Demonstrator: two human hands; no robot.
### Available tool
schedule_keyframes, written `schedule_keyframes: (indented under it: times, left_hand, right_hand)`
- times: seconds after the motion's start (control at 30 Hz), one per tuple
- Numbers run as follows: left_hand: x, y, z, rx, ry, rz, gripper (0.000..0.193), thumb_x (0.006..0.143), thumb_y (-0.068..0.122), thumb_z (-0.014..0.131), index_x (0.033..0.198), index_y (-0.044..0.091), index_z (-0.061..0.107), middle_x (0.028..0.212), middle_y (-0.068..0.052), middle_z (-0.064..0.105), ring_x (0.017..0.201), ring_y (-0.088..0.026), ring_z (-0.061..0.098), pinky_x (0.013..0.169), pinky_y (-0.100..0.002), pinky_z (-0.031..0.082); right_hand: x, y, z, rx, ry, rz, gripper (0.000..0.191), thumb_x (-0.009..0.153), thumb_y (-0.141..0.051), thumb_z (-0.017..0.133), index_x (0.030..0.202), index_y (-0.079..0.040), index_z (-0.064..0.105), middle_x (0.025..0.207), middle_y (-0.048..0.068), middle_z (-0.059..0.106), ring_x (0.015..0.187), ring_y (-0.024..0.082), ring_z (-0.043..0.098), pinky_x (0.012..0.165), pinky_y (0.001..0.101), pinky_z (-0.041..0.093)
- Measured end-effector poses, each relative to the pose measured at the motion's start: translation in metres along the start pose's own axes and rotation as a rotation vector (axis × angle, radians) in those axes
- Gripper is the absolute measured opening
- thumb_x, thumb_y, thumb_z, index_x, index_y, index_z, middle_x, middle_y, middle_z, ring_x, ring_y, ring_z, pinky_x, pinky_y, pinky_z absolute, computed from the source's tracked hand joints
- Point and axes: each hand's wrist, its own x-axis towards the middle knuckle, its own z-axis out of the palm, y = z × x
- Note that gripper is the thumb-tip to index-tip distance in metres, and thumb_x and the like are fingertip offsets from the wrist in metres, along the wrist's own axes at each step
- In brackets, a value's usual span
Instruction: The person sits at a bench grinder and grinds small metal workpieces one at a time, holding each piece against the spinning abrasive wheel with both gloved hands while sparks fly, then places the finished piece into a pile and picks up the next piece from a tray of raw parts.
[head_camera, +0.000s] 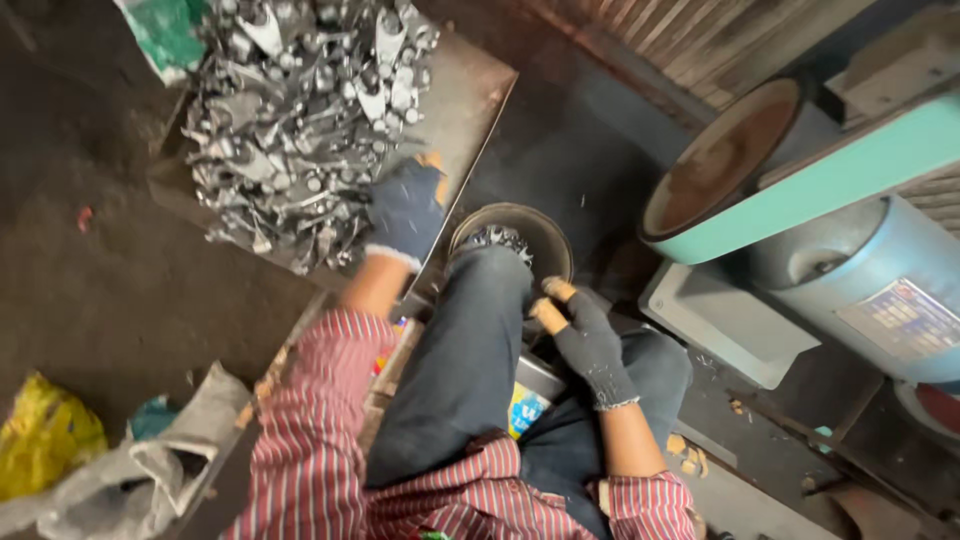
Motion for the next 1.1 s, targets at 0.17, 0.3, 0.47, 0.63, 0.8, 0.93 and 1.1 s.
schedule_keyframes:
  times: [0.17,0.3,0.47,0.63,0.8,0.93,1.1]
  left_hand:
    - [-0.042,0.122,-0.014,-0.214,-0.316,0.046,0.029,0.103,0.041,0.057,0.099,0.016,0.072,0.088,-0.015,0.071,0.080,-0.034,0.069,0.071,-0.050,0.052]
    - [-0.086,0.199,-0.008,-0.694,-0.416,0.128,0.031,0.093,0.036,0.064,0.104,0.007,0.065,0.094,-0.016,0.071,0.088,-0.034,0.070,0.072,-0.044,0.054]
    - [-0.109,0.194,-0.039,-1.105,-0.369,0.072,0.031,0.096,0.030,0.067,0.119,0.009,0.065,0.104,-0.015,0.072,0.097,-0.029,0.074,0.085,-0.039,0.057]
    - [-0.102,0.176,-0.071,-0.786,-0.378,0.068,0.057,0.091,0.030,0.072,0.139,0.005,0.054,0.117,-0.019,0.071,0.103,-0.034,0.071,0.085,-0.043,0.055]
    - [-0.105,0.199,-0.039,-0.586,-0.709,0.127,0.051,0.094,0.031,0.072,0.137,0.009,0.056,0.118,-0.015,0.073,0.107,-0.035,0.069,0.086,-0.046,0.053]
    - [-0.111,0.193,-0.004,-1.211,-0.539,-0.184,0.058,0.095,0.017,0.072,0.147,0.003,0.051,0.123,-0.014,0.071,0.111,-0.024,0.069,0.096,-0.036,0.054]
    - [-0.124,0.193,0.001,-1.565,-0.696,-0.467,0.069,0.090,0.008,0.073,0.151,-0.002,0.044,0.127,-0.013,0.063,0.111,-0.018,0.063,0.097,-0.032,0.051]
  right_hand:
    - [0.004,0.033,0.005,0.885,-0.071,0.119,0.044,0.099,-0.034,0.062,0.128,-0.001,0.064,0.125,0.010,0.068,0.115,0.021,0.062,0.102,0.0351,0.049]
    - [0.003,0.067,-0.001,1.229,-0.169,0.206,0.041,0.102,-0.031,0.065,0.129,0.000,0.060,0.125,0.011,0.065,0.116,0.022,0.061,0.105,0.0372,0.049]
    - [-0.016,0.086,-0.016,0.975,-0.146,-0.035,0.040,0.104,-0.031,0.066,0.128,0.000,0.058,0.120,0.011,0.064,0.113,0.024,0.061,0.104,0.0408,0.050]
    - [-0.037,0.067,-0.027,1.452,-0.051,0.382,0.039,0.095,-0.038,0.060,0.115,-0.004,0.063,0.106,0.010,0.070,0.100,0.024,0.068,0.089,0.0447,0.056]
    - [-0.056,0.046,-0.027,1.020,0.110,0.449,0.057,0.102,-0.050,0.053,0.124,0.001,0.067,0.115,0.013,0.072,0.105,0.021,0.065,0.095,0.0351,0.051]
    - [-0.077,0.047,-0.041,1.651,-0.205,-0.069,0.038,0.114,-0.033,0.068,0.129,0.001,0.056,0.118,0.004,0.059,0.118,0.022,0.060,0.116,0.0466,0.051]
    - [-0.095,0.051,-0.044,0.815,0.250,0.083,0.063,0.094,-0.011,0.071,0.150,0.002,0.046,0.138,0.007,0.057,0.122,0.014,0.055,0.102,0.0328,0.047]
